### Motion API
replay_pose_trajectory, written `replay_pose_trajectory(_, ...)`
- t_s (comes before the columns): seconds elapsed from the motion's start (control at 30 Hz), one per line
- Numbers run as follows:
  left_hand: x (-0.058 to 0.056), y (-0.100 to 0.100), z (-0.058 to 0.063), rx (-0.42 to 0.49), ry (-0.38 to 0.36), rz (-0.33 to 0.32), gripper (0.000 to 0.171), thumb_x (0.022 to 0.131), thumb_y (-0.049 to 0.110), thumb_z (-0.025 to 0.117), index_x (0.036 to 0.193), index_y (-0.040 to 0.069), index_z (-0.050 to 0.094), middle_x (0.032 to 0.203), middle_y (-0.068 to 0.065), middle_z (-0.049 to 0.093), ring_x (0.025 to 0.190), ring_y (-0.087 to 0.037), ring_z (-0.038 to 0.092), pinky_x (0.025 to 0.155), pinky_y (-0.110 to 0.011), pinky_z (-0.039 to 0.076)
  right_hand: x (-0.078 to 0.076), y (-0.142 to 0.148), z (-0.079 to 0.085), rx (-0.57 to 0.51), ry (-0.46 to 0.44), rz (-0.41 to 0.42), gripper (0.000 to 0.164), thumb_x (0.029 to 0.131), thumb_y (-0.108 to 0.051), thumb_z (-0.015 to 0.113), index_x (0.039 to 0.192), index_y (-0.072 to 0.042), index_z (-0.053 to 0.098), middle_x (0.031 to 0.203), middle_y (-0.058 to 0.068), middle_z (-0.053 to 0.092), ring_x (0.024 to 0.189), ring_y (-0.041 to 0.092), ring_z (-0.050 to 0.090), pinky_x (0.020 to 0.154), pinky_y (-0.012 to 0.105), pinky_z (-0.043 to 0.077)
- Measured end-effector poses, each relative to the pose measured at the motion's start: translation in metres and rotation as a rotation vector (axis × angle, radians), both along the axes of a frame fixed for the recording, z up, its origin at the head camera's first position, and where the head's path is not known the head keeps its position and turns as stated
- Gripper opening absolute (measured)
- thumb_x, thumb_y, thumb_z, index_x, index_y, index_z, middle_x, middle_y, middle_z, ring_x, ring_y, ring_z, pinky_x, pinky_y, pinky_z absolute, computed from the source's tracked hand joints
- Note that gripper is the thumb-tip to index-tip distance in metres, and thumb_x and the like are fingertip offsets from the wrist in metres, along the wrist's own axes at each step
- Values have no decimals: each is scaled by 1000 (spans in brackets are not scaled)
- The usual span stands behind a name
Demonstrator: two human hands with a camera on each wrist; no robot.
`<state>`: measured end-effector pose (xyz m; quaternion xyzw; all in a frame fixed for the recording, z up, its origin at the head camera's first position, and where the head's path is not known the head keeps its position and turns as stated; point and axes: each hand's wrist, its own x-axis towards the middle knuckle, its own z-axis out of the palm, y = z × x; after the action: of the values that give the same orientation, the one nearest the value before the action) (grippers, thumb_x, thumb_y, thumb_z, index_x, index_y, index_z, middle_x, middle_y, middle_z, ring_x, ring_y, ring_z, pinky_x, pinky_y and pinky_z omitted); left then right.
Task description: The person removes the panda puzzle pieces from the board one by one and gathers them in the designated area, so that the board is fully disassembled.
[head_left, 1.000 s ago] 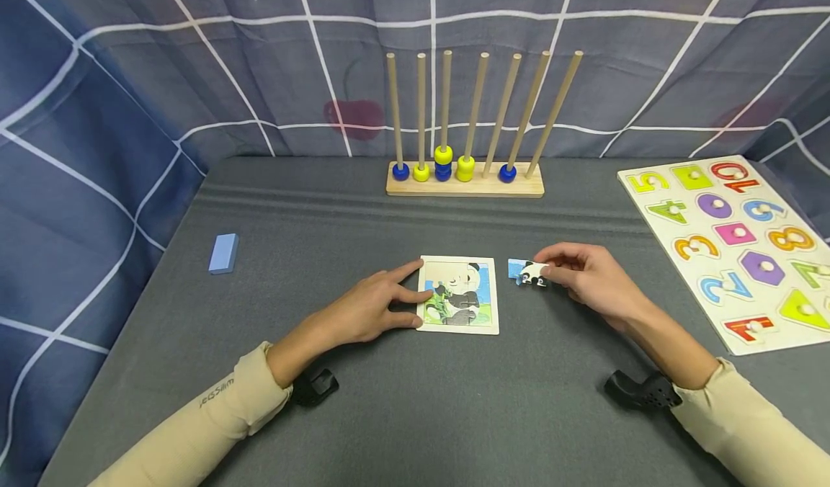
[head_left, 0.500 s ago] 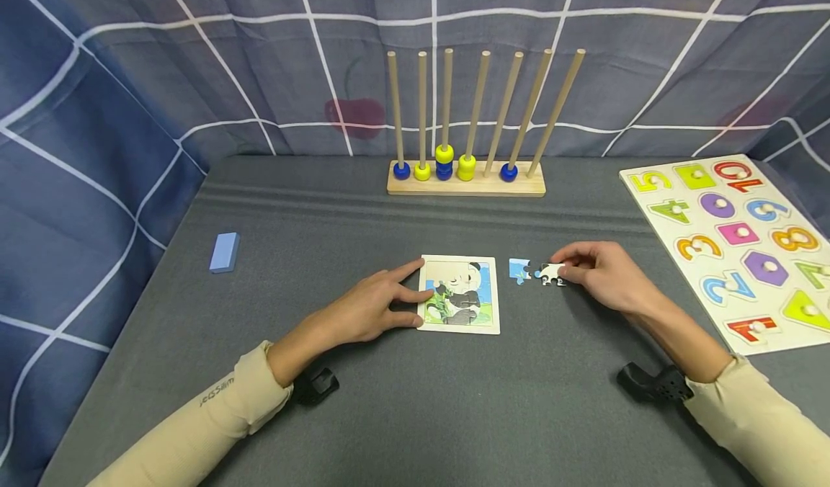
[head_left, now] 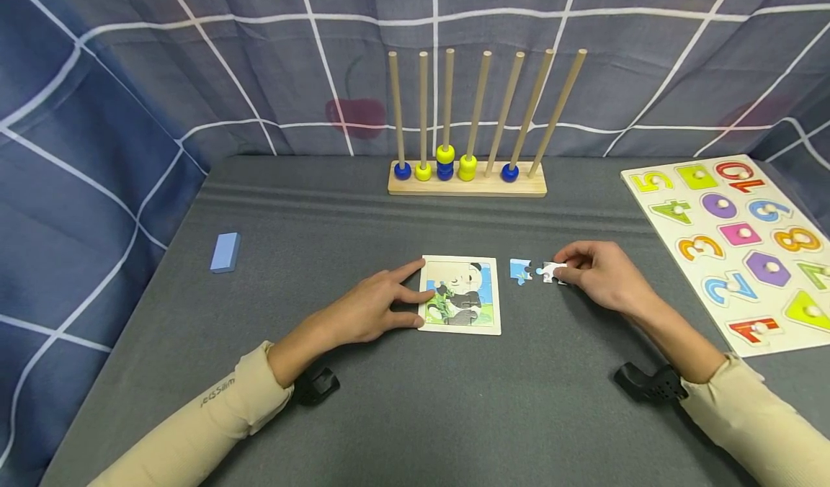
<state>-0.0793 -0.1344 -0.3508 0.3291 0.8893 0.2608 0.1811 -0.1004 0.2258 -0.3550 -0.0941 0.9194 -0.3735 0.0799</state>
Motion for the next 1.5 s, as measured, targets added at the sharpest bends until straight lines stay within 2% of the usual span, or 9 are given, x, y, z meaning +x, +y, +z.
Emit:
replay_pose_trajectory(0.23,0,0,-1,1,-15,6,46,93,28,70,136,15,61,160,-15,25,136,-40,38,105,-56,33,-1,-2,-2,33,24,12,17,90,-10,72,101,3,70,78,4,61,62,10,49,58,27,39)
replay_pose_trajectory(0.43,0,0,0,3,1,-7,46,93,28,70,136,13,61,159,-17,26,135,-40,39,104,-56,34,0,-2,-1,69,31,14,17,91,-12,71,101,2,70,79,3,59,62,12,48,58,29,37)
replay_pose_trajectory(0.77,0,0,1,2,-12,-9,46,94,27,69,136,13,61,159,-17,25,136,-39,39,105,-56,33,1,-2,-1,72,48,27,17,91,-11,70,102,3,70,79,4,59,61,12,47,57,29,37)
replay_pose_trajectory(1.07,1,0,1,-6,-8,3,47,92,29,70,136,13,61,159,-16,25,136,-41,38,106,-56,32,1,-3,0,25,47,20,20,92,-13,70,104,3,70,78,5,58,59,13,46,54,29,37)
replay_pose_trajectory(1.27,0,0,1,-6,-9,1,47,93,29,70,137,14,61,160,-16,25,136,-40,37,106,-56,31,4,-18,5,-8,84,62,17,90,-10,71,104,-1,70,82,6,57,66,17,49,60,30,39)
replay_pose_trajectory(1.5,0,1,0,-12,-18,12,47,93,29,70,136,15,61,160,-15,25,137,-42,36,106,-56,32,10,-49,9,-85,68,130,22,90,-11,73,109,0,69,91,7,60,76,19,53,64,29,42)
